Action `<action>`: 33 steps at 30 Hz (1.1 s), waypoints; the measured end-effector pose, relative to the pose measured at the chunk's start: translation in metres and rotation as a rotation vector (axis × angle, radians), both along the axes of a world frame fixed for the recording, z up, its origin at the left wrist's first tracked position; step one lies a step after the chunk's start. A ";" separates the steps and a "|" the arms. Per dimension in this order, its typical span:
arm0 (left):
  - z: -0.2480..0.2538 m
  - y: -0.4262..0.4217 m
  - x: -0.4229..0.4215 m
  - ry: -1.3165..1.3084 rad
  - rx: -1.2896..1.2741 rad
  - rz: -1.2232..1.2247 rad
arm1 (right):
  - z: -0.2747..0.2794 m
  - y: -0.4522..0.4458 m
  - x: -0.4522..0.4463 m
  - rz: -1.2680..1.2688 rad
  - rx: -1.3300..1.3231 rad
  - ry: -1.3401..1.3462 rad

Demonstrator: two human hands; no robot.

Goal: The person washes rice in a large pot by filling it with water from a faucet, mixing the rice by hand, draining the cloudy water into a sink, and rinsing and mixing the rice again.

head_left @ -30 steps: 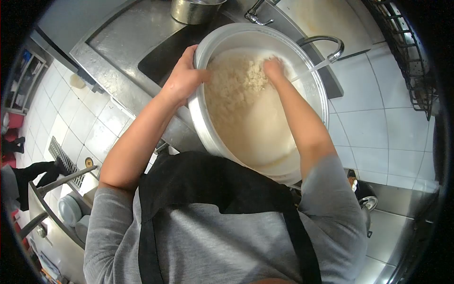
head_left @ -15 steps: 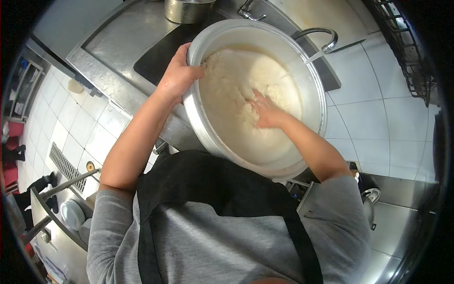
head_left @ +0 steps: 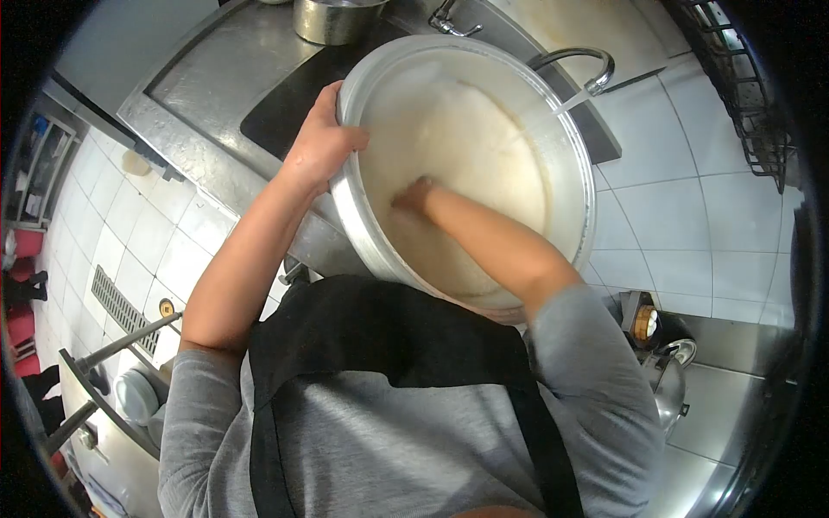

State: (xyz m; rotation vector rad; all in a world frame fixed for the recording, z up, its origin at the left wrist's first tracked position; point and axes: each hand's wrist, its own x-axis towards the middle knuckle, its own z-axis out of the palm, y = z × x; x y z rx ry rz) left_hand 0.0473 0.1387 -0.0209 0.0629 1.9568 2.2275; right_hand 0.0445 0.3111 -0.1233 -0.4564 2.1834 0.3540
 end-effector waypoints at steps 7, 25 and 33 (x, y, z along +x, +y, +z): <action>0.002 -0.001 0.002 0.031 0.086 -0.027 | -0.003 0.115 -0.104 -0.453 -0.087 0.186; -0.002 0.001 0.002 0.024 0.052 0.003 | -0.005 0.066 0.044 -1.985 -1.195 -0.427; -0.005 -0.001 -0.001 0.026 0.074 -0.015 | -0.020 0.137 -0.069 -1.225 -0.831 0.497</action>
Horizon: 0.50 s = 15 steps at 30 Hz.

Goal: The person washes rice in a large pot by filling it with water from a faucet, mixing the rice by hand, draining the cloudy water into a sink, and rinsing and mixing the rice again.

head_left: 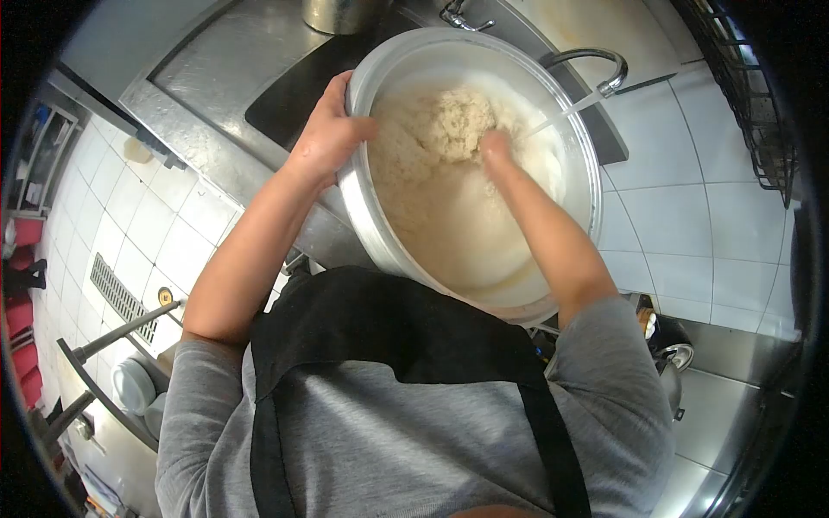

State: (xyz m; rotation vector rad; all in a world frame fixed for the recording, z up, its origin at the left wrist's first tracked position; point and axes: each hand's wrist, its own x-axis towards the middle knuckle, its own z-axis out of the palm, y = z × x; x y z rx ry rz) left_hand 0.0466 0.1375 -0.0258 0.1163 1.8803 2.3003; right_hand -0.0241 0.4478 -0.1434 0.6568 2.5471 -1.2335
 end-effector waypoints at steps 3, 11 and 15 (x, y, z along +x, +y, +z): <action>0.002 0.001 0.001 0.016 -0.003 0.015 | 0.025 0.016 -0.042 0.667 1.089 0.013; 0.002 0.001 0.002 -0.002 -0.032 0.013 | 0.039 -0.076 -0.033 0.906 0.951 0.022; 0.005 0.001 0.002 0.021 -0.016 0.016 | 0.068 -0.050 0.049 1.172 0.777 0.127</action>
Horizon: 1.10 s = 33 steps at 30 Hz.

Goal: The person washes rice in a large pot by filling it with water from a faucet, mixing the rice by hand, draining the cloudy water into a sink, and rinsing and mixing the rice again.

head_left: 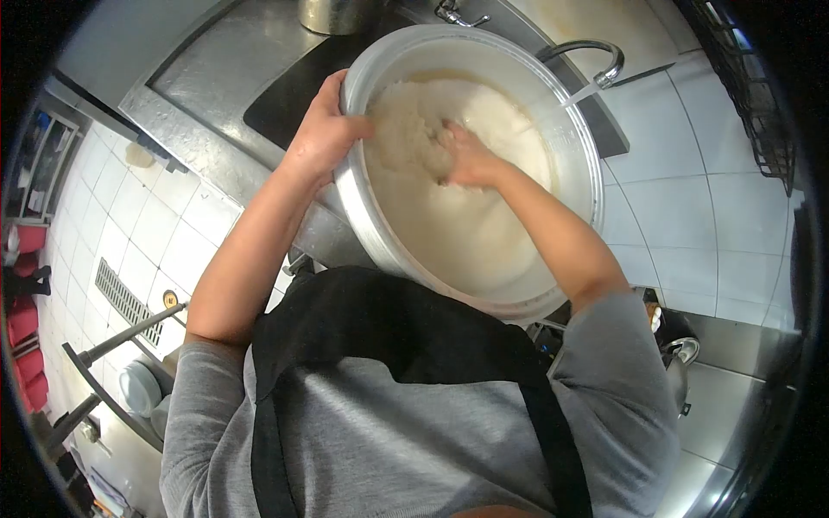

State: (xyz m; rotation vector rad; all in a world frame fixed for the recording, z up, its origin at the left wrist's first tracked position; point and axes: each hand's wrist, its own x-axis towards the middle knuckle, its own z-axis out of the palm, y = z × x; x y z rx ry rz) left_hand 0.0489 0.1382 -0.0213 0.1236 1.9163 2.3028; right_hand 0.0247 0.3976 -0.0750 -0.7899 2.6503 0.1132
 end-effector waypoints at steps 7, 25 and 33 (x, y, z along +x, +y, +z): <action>0.003 0.001 0.002 -0.026 -0.004 -0.007 | 0.031 0.039 0.098 0.199 0.363 -0.368; 0.005 0.000 0.003 -0.014 -0.009 -0.020 | -0.055 0.036 -0.067 -0.625 0.027 -0.226; 0.002 0.002 0.002 0.025 0.039 -0.007 | -0.004 0.142 0.006 -0.796 -0.101 -0.828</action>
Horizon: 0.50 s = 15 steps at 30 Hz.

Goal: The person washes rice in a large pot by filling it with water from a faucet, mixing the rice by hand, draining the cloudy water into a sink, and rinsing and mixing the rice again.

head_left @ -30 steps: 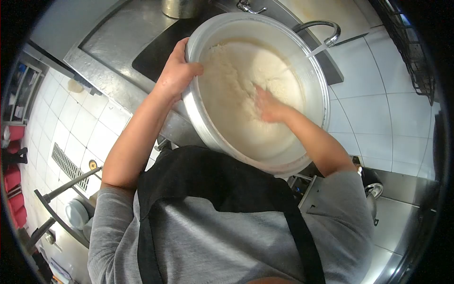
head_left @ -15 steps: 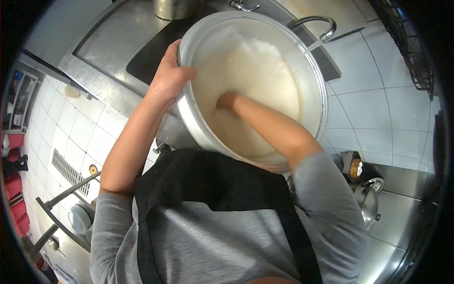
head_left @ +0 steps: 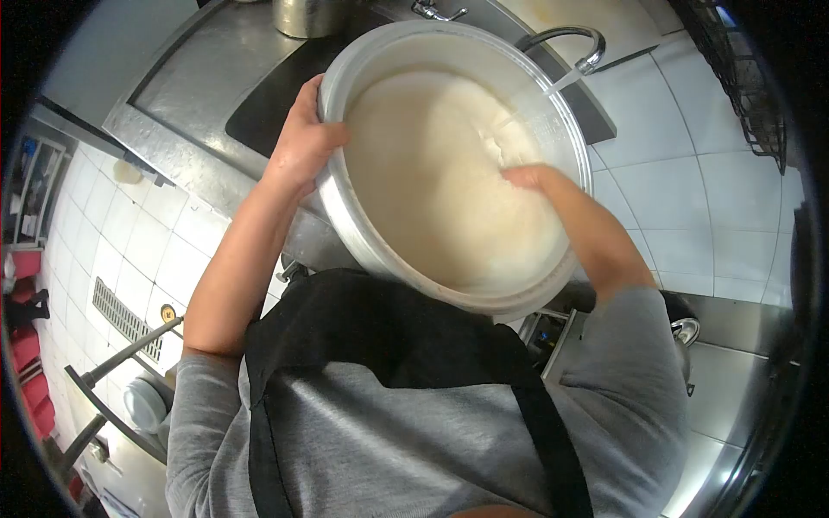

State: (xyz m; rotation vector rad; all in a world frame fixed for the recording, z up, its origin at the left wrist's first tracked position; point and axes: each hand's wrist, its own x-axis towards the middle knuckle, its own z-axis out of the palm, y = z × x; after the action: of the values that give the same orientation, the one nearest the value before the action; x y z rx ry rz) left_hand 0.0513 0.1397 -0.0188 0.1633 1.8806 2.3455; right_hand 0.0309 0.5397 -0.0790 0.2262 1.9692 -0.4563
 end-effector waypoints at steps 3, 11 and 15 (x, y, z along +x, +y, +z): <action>-0.003 0.000 -0.001 -0.006 -0.044 0.014 | -0.029 -0.012 0.048 -0.360 -0.204 -0.153; -0.006 -0.001 -0.004 -0.027 -0.066 0.017 | -0.071 -0.154 0.057 -1.299 -0.717 -0.106; 0.001 0.001 0.000 -0.068 -0.064 0.005 | -0.085 -0.144 -0.001 -1.362 -0.681 0.350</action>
State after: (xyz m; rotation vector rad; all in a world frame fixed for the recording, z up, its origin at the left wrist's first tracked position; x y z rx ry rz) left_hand 0.0515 0.1405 -0.0174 0.0716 1.9234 2.2605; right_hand 0.0296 0.3960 -0.1643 1.0914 1.5780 -2.0789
